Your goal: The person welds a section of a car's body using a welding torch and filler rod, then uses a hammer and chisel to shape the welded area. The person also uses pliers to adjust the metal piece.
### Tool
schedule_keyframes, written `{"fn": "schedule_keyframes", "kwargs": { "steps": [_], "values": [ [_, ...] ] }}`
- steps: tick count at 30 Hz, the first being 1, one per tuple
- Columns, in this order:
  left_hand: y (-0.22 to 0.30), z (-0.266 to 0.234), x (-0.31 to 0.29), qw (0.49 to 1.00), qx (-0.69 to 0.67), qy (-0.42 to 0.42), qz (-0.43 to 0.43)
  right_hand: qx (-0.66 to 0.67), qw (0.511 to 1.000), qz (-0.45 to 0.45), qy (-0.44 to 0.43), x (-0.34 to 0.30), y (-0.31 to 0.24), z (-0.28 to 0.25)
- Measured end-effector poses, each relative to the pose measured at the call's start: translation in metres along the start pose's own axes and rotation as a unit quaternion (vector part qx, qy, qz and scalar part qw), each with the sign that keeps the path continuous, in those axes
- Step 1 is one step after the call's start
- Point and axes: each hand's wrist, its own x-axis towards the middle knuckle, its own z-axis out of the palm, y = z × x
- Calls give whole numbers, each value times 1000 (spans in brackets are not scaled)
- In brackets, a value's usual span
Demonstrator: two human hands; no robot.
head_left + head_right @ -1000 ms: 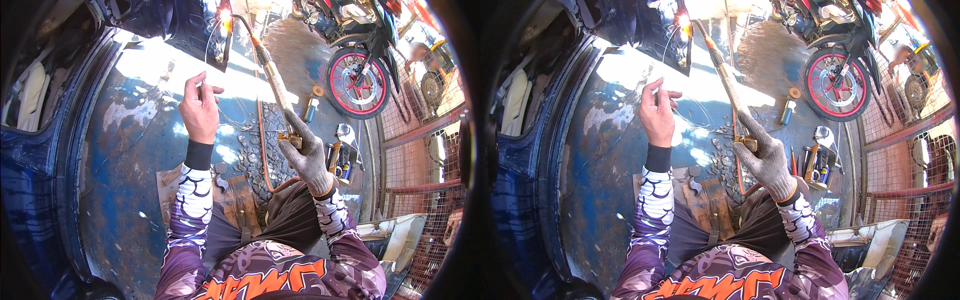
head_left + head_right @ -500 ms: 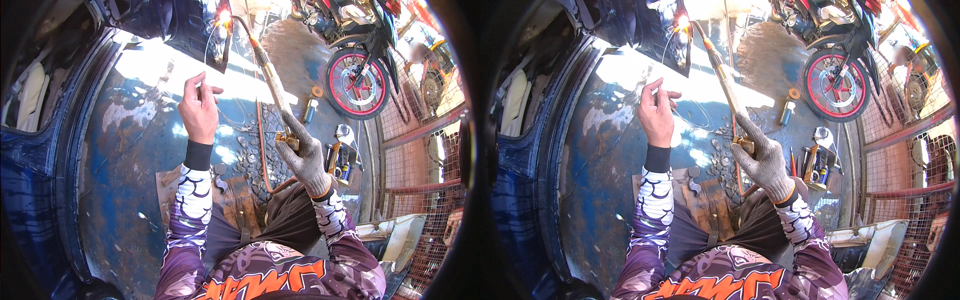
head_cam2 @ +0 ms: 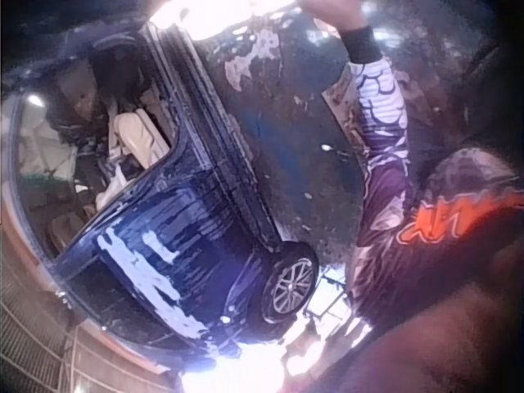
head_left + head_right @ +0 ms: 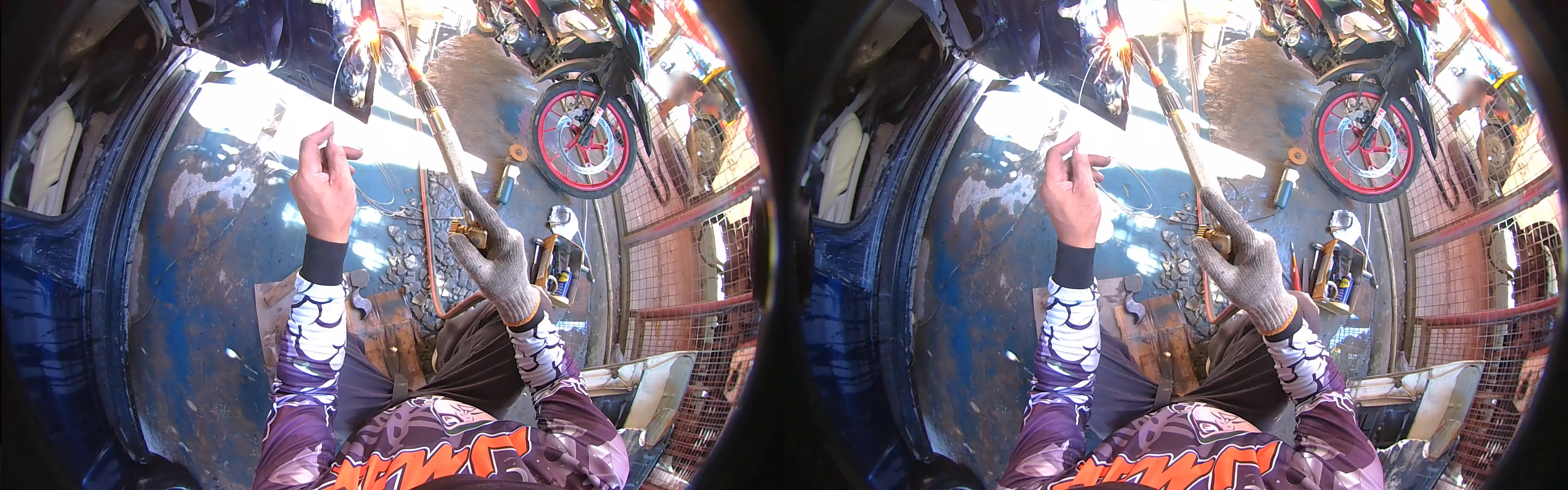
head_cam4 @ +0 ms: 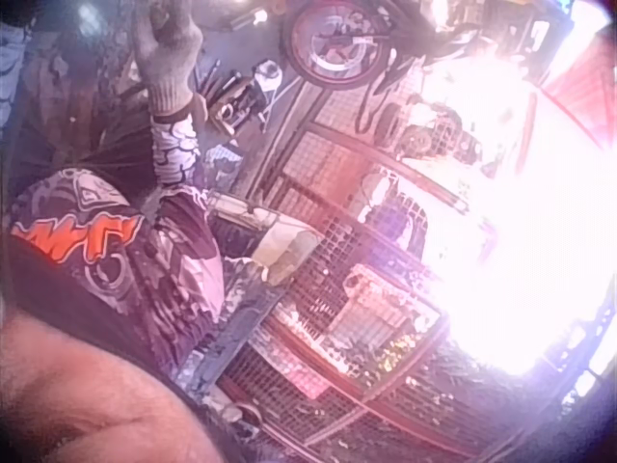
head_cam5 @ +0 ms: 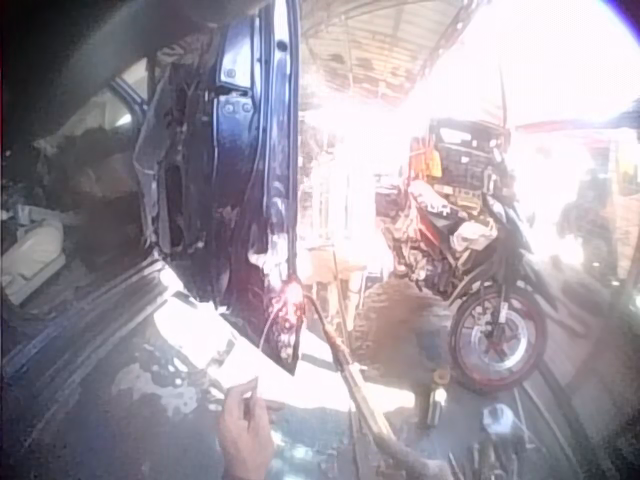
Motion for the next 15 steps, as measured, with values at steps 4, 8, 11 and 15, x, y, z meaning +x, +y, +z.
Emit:
{"fn": "schedule_keyframes", "kwargs": {
  "steps": [4, 8, 11, 15],
  "values": [
    [0, -3, -1, 1000, -27, 3, -5, 0, 1000, 2, 2, 0, 0, 1],
    [-2, -6, -1, 1000, -27, -3, -8, 25, 1000, -12, 7, 0, 0, 2],
    [-4, -6, -2, 999, -35, -1, -11, 29, 1000, -6, 2, 0, 0, 1],
    [-5, -5, -1, 998, -50, 29, 28, 43, 999, 21, -4, 0, -1, 1]
  ]
}}
